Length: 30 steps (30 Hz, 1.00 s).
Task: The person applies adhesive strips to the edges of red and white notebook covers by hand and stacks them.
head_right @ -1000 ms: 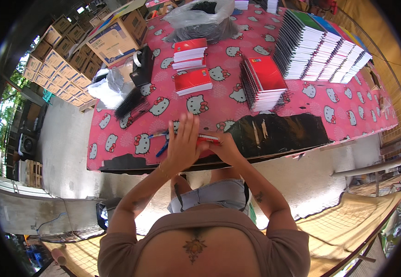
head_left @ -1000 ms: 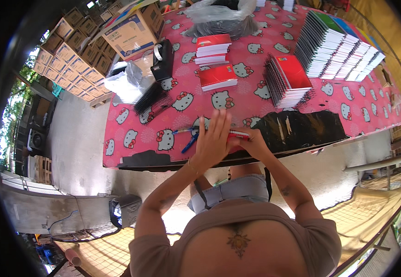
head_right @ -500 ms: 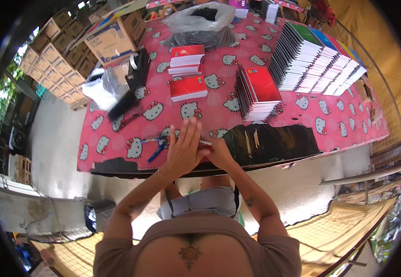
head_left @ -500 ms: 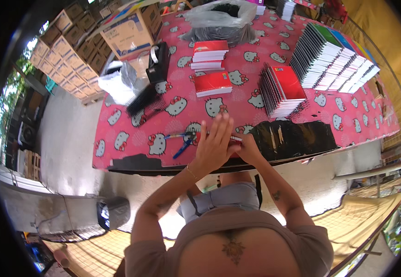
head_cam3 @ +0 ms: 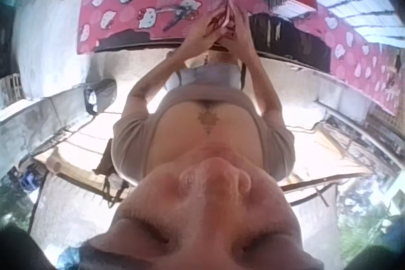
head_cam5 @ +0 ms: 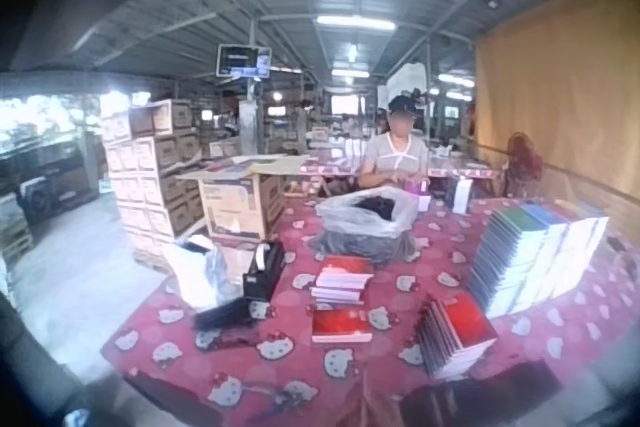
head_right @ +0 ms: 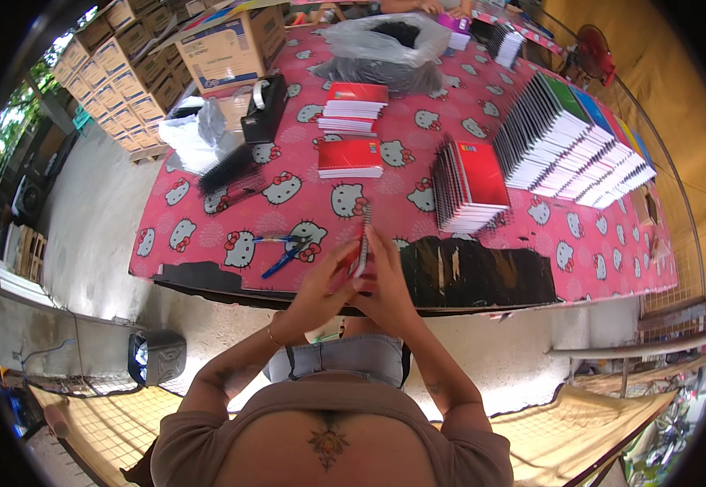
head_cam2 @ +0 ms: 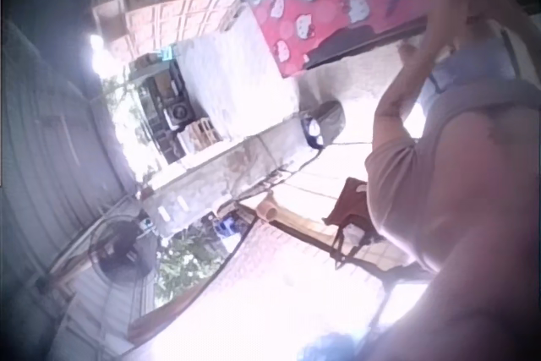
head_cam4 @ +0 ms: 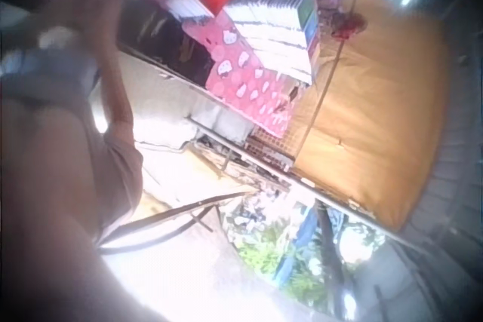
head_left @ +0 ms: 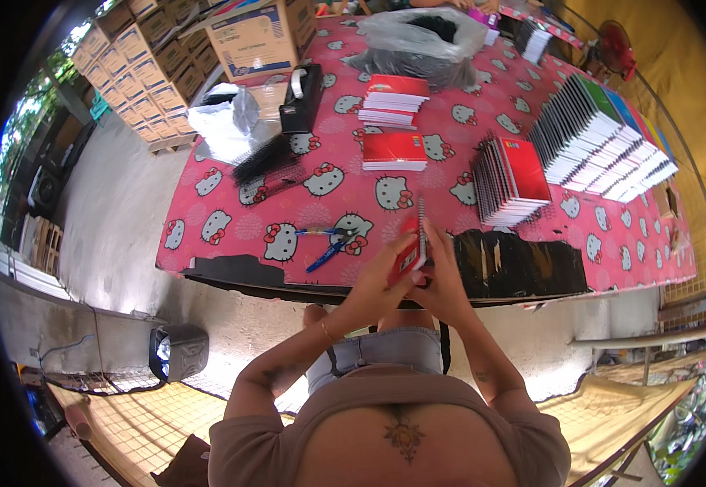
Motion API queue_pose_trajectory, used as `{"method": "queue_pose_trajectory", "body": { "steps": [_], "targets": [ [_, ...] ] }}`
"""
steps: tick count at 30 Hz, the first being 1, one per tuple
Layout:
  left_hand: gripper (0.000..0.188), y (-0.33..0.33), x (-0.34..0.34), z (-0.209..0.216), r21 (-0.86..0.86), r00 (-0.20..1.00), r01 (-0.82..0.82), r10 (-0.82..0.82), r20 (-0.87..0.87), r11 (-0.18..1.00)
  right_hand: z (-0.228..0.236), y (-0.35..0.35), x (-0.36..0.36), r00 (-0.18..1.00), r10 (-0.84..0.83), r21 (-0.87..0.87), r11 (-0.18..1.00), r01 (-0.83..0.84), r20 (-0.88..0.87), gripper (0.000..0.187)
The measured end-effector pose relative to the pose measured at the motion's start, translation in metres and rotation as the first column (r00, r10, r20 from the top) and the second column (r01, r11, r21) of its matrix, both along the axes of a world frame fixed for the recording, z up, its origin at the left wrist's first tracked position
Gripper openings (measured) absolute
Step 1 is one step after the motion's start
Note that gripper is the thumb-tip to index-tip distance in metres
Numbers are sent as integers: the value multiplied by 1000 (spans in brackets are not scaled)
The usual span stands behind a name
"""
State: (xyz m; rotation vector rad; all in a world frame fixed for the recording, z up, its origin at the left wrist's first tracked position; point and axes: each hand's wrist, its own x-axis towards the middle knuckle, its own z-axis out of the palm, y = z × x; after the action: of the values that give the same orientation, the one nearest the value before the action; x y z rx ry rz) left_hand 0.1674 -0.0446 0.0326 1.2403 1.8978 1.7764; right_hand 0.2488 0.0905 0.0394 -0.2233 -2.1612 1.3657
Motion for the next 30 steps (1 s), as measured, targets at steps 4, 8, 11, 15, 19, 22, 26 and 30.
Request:
{"method": "queue_pose_trajectory", "body": {
  "steps": [4, 8, 11, 15, 19, 22, 26, 30],
  "targets": [
    [37, 0, -36, -28, -46, 965, 102, -88, 249, 994, 21, 23, -9, 994, -99, 706, 700, 108, -54, 46],
    [36, -7, -64, -43, -286, 990, -84, 48, -132, 955, -2, 42, -38, 1000, 26, 621, 783, -21, 1, 26],
    [41, -42, -75, -39, -236, 624, -527, 183, -760, 817, -10, 35, -48, 996, -45, 642, 762, 83, -75, 21],
    [44, -80, -82, -30, -318, 485, -651, 55, -873, 690, -6, 26, -47, 996, -72, 656, 749, 93, -59, 19],
    [46, -70, -63, -21, -236, 950, -244, 280, 136, 941, -5, 23, -45, 995, -78, 620, 778, 103, -67, 19],
    [42, -52, -27, -12, -149, 658, 7, 108, 745, 989, -5, 18, -42, 993, -112, 601, 792, 110, -35, 19],
    [39, -38, -19, -8, 95, 473, -3, -82, 877, 995, -6, 15, -40, 992, -126, 579, 807, 118, -25, 19],
    [37, -33, -21, -9, 155, 449, -11, -133, 883, 988, -5, 14, -41, 990, -129, 582, 802, 136, -54, 17]
  ]
}}
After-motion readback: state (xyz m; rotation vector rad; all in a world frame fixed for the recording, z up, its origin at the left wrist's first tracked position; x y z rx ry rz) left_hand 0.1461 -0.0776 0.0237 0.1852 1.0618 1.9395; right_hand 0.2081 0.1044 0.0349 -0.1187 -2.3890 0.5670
